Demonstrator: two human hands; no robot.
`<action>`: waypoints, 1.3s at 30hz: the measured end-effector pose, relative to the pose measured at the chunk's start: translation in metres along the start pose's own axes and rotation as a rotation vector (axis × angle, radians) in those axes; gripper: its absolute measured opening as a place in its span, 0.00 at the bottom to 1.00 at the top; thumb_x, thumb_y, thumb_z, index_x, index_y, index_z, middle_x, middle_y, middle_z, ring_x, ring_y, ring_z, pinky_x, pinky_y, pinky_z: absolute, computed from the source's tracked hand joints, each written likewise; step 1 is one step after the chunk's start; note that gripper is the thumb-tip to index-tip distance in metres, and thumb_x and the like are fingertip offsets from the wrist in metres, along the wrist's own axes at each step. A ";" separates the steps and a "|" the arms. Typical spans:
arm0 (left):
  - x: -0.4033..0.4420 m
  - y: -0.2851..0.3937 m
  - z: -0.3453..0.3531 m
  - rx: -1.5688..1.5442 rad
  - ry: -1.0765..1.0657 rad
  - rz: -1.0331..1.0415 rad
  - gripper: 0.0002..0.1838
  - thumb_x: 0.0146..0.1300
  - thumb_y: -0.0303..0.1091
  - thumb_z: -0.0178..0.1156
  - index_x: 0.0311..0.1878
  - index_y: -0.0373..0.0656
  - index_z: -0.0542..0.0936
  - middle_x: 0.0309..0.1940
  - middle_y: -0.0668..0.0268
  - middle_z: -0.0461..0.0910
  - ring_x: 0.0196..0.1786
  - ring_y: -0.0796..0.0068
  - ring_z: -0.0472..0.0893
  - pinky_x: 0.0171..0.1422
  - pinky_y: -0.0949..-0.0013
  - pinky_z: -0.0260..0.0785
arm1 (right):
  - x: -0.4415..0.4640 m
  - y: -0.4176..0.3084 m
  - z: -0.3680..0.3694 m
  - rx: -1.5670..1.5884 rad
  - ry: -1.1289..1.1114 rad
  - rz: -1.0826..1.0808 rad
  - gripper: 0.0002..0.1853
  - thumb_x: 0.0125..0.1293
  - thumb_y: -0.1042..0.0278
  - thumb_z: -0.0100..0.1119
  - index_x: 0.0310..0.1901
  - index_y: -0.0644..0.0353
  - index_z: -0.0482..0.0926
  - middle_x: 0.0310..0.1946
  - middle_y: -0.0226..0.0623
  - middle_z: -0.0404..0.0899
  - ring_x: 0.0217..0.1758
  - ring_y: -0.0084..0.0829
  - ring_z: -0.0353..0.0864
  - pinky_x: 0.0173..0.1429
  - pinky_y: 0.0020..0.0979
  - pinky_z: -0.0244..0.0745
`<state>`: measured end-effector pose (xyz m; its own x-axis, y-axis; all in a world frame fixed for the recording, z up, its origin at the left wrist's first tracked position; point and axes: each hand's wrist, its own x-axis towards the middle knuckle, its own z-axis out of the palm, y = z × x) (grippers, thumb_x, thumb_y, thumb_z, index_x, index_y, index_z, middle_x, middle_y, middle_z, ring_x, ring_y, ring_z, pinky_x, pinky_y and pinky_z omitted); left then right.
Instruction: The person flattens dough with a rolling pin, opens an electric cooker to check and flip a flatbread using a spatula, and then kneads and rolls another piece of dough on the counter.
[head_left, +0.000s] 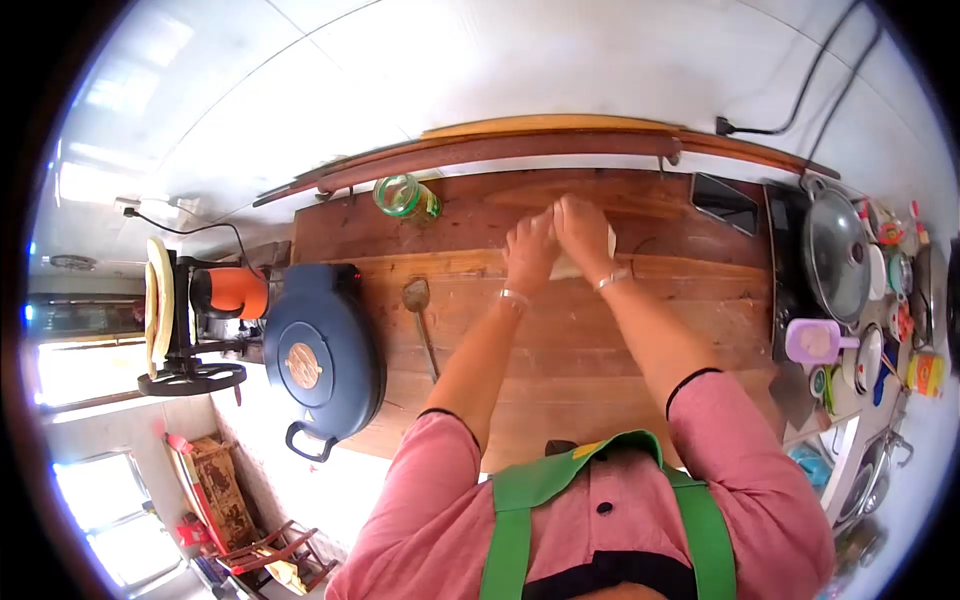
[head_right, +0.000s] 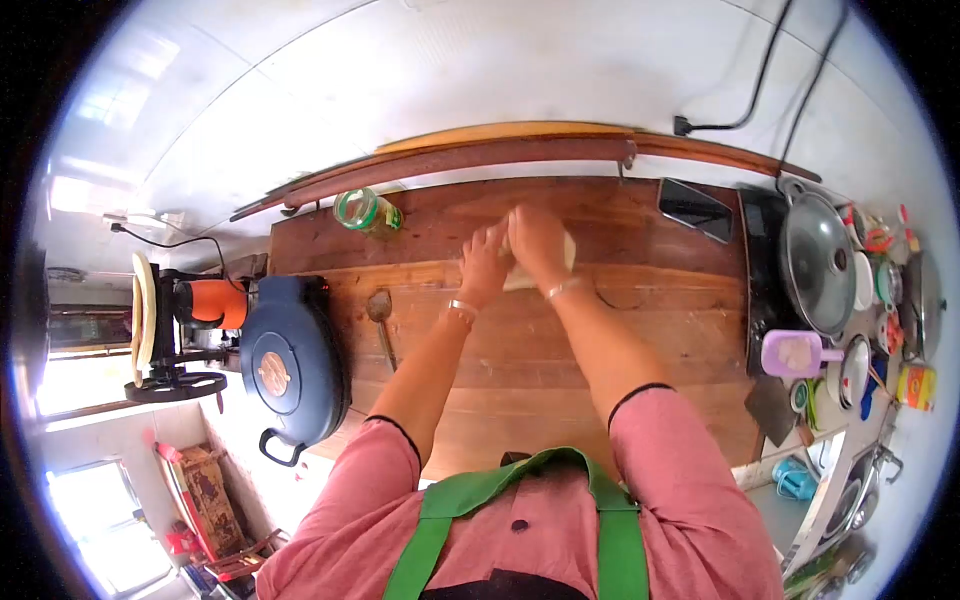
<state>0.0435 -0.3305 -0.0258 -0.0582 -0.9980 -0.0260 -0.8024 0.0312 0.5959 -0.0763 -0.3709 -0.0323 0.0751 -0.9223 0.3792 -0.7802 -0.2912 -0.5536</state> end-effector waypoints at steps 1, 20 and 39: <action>-0.030 0.002 -0.003 0.011 -0.091 -0.023 0.35 0.60 0.35 0.61 0.71 0.64 0.63 0.62 0.53 0.66 0.64 0.43 0.64 0.64 0.40 0.59 | -0.028 -0.009 -0.009 -0.028 -0.010 0.023 0.11 0.68 0.65 0.48 0.29 0.60 0.73 0.28 0.48 0.78 0.35 0.51 0.77 0.41 0.51 0.71; -0.193 0.005 -0.036 -0.415 -0.148 0.295 0.43 0.46 0.36 0.71 0.69 0.49 0.66 0.60 0.55 0.73 0.61 0.47 0.70 0.65 0.48 0.61 | -0.187 -0.080 -0.096 0.584 -0.325 0.456 0.14 0.71 0.63 0.47 0.39 0.67 0.75 0.34 0.47 0.78 0.39 0.44 0.77 0.46 0.41 0.70; -0.144 0.017 -0.045 -0.620 -0.087 0.311 0.39 0.50 0.35 0.68 0.68 0.48 0.68 0.53 0.58 0.78 0.56 0.49 0.74 0.60 0.52 0.66 | -0.140 -0.038 -0.064 0.663 -0.354 0.258 0.19 0.75 0.59 0.41 0.30 0.60 0.75 0.32 0.48 0.78 0.36 0.53 0.75 0.44 0.49 0.70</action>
<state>0.0646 -0.1889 0.0239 -0.2984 -0.9389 0.1712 -0.2550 0.2513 0.9337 -0.0970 -0.2146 -0.0165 0.2223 -0.9748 -0.0175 -0.2760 -0.0457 -0.9601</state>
